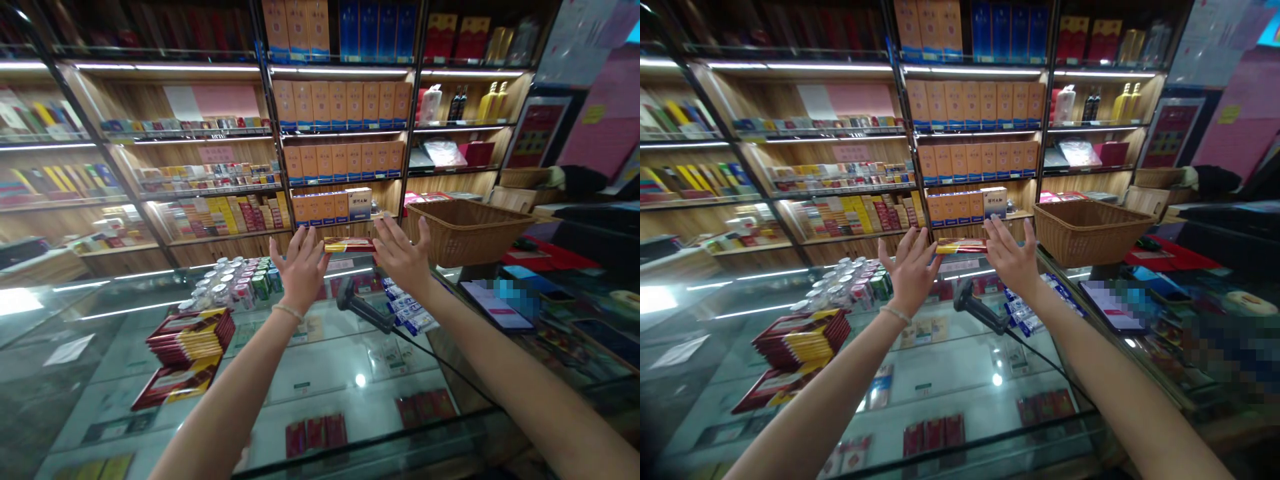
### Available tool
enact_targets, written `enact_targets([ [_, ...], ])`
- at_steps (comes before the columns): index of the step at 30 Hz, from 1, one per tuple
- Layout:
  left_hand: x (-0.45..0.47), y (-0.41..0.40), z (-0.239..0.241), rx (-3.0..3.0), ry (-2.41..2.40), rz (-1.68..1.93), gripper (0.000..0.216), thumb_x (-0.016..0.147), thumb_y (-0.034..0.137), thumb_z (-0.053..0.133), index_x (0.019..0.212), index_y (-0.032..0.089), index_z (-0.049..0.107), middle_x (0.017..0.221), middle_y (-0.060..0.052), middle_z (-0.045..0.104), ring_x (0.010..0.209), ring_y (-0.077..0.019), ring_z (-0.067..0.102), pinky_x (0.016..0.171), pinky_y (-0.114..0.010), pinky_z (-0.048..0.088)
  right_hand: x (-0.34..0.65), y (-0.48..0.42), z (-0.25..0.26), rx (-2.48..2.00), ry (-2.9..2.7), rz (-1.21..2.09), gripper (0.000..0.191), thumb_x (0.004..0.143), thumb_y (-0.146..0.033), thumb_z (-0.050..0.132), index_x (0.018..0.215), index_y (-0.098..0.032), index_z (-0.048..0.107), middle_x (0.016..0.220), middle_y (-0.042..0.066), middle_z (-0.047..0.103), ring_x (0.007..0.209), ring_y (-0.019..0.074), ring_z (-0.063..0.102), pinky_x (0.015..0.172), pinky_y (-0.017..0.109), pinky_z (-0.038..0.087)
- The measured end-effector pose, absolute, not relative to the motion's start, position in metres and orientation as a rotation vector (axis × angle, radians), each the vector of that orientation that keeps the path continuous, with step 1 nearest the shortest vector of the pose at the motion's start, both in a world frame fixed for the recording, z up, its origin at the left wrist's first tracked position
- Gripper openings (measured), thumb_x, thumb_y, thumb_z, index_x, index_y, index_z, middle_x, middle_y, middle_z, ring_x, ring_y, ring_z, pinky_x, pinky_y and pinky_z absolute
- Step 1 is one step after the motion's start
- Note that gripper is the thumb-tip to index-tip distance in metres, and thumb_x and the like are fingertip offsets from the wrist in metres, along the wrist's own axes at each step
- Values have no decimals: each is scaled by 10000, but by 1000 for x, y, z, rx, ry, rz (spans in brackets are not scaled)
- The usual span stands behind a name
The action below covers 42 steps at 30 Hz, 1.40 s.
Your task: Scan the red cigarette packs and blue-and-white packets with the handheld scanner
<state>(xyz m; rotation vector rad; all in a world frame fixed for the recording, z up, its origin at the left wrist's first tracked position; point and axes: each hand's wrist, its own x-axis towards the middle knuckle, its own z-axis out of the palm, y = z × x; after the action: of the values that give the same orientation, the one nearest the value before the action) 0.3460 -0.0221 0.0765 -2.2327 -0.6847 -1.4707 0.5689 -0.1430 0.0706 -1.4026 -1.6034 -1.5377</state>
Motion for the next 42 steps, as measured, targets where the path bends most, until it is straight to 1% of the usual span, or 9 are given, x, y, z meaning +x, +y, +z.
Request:
enact_targets([
  [3,316,-26,71,-2179,-661,-1476,190,1006,389,643,1099,287,772,1444,-89,673,1422,-321,571,1284,-708,-26,546,-145,65,-1413,-1641,-1507,205,1045,-231,529,1104,-231,726,1561,94,560,1517,236,456,1294,620,-107],
  [6,290,-31,63,-2163,-665,-1442,156,998,377,656,1079,310,770,1508,-67,620,1449,-314,544,1289,-690,-31,526,-149,59,-1438,-1656,-1475,235,1052,-230,511,1119,-240,736,1566,90,555,1494,257,486,1281,636,-116],
  [11,260,-35,48,-2069,-647,-1370,67,966,334,702,969,308,764,1597,-55,527,1497,-307,486,1290,-669,14,503,-155,53,-1522,-1643,-1273,252,1053,-342,536,1076,-260,773,1589,78,538,1526,299,430,1271,646,-97],
  [19,238,-37,26,-2093,-708,-1332,90,933,372,746,878,304,767,1560,-33,585,1508,-330,458,1274,-678,26,490,-142,30,-1595,-1611,-925,331,1031,-459,539,923,-273,791,1650,33,476,1575,343,310,1260,655,116],
  [24,235,-38,17,-2182,-803,-1358,119,941,383,726,870,303,779,1570,-48,576,1537,-354,400,1255,-702,44,489,-136,13,-1633,-1595,-715,323,1014,-478,550,953,-272,791,1688,29,418,1598,342,228,1260,650,147],
  [28,233,-38,16,-2267,-856,-1333,123,915,417,750,958,308,786,1612,-73,525,1554,-361,361,1266,-691,40,492,-136,12,-1631,-1569,-527,351,1012,-507,534,964,-271,790,1714,31,367,1600,351,191,1235,674,187],
  [32,227,-39,16,-2383,-866,-1204,403,812,538,831,1121,288,760,1700,-137,374,1592,-411,260,1267,-702,33,496,-138,16,-1654,-1517,-318,403,1003,-570,520,954,-275,789,1719,41,356,1596,369,190,1207,707,203],
  [34,225,-40,17,-2419,-868,-1151,472,785,566,844,1150,283,748,1721,-146,324,1598,-434,232,1263,-715,19,497,-138,17,-1676,-1504,-233,418,996,-592,520,951,-276,790,1716,47,361,1599,375,185,1202,721,191],
  [42,229,-40,15,-2394,-858,-1142,488,794,566,838,1160,262,727,1687,-189,364,1580,-447,268,1260,-720,39,497,-141,19,-1755,-1539,-125,417,991,-582,518,942,-272,792,1725,50,342,1600,368,193,1201,723,193],
])
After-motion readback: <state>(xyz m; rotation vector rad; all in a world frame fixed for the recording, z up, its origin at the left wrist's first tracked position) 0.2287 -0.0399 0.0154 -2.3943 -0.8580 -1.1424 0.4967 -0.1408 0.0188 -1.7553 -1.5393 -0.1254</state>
